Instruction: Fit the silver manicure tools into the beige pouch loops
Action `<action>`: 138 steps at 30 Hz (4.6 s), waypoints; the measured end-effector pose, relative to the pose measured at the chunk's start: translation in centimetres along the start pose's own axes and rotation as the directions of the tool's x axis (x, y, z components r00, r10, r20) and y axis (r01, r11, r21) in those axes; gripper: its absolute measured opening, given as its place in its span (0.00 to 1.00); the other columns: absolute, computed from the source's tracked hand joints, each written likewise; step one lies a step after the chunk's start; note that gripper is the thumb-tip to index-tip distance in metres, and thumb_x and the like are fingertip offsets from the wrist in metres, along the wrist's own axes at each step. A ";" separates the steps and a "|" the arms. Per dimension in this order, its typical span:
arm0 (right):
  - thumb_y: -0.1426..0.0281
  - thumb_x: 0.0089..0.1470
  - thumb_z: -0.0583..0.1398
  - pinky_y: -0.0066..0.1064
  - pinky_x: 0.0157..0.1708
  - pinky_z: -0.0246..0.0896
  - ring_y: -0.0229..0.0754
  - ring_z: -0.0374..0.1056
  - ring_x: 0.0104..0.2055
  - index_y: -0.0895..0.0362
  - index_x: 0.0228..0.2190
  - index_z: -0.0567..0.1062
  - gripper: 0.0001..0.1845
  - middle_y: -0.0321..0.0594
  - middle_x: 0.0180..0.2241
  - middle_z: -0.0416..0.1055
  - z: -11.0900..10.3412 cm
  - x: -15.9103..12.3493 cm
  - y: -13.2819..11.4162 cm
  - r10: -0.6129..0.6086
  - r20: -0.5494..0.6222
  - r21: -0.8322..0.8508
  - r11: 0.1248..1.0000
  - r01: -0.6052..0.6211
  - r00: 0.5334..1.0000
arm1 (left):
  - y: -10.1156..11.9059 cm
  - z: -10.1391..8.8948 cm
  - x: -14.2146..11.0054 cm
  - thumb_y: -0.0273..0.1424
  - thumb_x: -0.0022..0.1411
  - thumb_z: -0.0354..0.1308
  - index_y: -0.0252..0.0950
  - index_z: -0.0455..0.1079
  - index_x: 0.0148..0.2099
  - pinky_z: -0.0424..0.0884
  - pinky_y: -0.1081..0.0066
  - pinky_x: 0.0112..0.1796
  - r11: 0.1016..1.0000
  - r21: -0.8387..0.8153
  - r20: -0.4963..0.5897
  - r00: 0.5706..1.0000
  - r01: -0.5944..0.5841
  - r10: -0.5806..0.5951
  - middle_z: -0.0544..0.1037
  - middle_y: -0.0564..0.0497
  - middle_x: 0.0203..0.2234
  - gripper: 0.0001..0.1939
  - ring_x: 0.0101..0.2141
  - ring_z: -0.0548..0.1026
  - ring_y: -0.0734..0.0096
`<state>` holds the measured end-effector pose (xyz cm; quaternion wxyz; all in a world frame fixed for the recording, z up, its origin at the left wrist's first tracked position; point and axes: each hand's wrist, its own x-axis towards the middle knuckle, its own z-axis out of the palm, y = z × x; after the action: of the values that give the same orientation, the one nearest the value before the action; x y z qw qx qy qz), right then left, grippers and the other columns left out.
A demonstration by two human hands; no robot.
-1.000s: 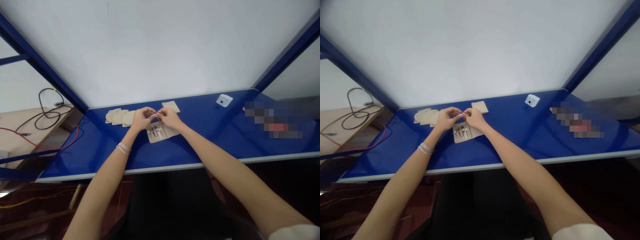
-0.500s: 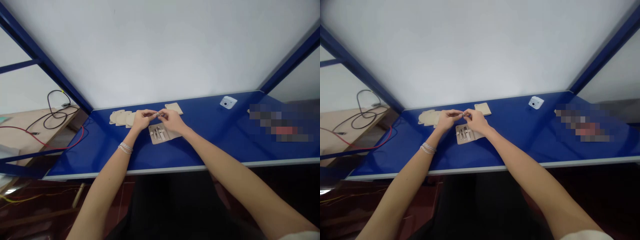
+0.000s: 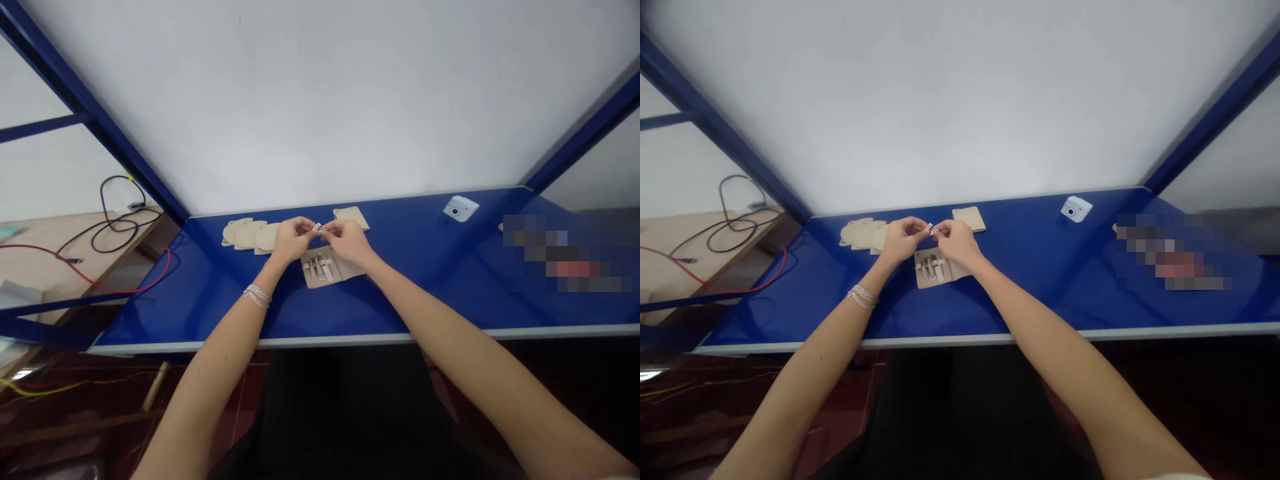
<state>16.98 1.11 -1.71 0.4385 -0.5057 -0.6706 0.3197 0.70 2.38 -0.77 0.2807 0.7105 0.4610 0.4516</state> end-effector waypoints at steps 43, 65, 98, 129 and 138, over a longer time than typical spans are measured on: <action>0.71 0.47 0.64 0.24 0.21 0.62 0.34 0.66 0.23 0.62 0.27 0.76 0.05 0.37 0.21 0.70 -0.8 0.6 -0.9 0.211 -0.129 0.360 0.920 -0.152 0.969 | 0.4 -0.2 -0.2 0.44 0.60 0.56 0.36 0.59 0.24 0.61 0.73 0.22 0.987 -0.151 0.151 0.988 0.058 -0.035 0.73 0.52 0.19 0.20 0.19 0.66 0.76; 0.76 0.55 0.61 0.30 0.37 0.76 0.33 0.70 0.25 0.61 0.26 0.72 0.06 0.37 0.23 0.70 -0.9 0.8 -0.6 0.376 -0.170 0.677 0.716 -0.170 0.911 | 1.1 -0.4 -0.6 0.44 0.63 0.53 0.34 0.67 0.21 0.57 0.73 0.22 0.994 0.087 0.192 0.980 -0.066 0.048 0.70 0.52 0.15 0.23 0.17 0.62 0.77; 0.71 0.48 0.66 0.36 0.38 0.76 0.37 0.73 0.27 0.58 0.24 0.68 0.11 0.36 0.23 0.71 -0.7 0.5 -0.6 0.227 -0.289 0.621 0.784 0.002 0.930 | 1.5 0.0 -0.8 0.41 0.64 0.51 0.33 0.67 0.20 0.57 0.73 0.23 0.992 0.116 0.101 0.994 -0.047 0.035 0.68 0.53 0.14 0.23 0.17 0.61 0.78; 0.72 0.39 0.69 0.39 0.48 0.69 0.40 0.74 0.35 0.59 0.25 0.76 0.09 0.38 0.28 0.75 -0.1 -0.1 -1.1 0.222 -0.123 0.616 0.781 -0.101 0.967 | 1.6 0.7 -1.0 0.45 0.62 0.54 0.34 0.69 0.26 0.62 0.72 0.27 0.984 0.179 0.029 0.999 -0.019 0.014 0.76 0.50 0.22 0.20 0.21 0.67 0.75; 0.80 0.35 0.67 0.38 0.47 0.70 0.40 0.73 0.37 0.59 0.29 0.74 0.14 0.37 0.30 0.74 -0.1 0.1 -0.6 0.169 -0.151 0.602 0.797 -0.045 0.974 | 1.1 0.6 -0.7 0.45 0.61 0.56 0.34 0.71 0.28 0.61 0.72 0.27 0.978 0.211 0.018 1.000 -0.003 -0.001 0.75 0.50 0.22 0.19 0.23 0.67 0.73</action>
<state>16.84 0.99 -1.12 0.6202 -0.4092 -0.4599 0.4862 1.56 1.32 -0.39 0.2077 0.7406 0.5031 0.3939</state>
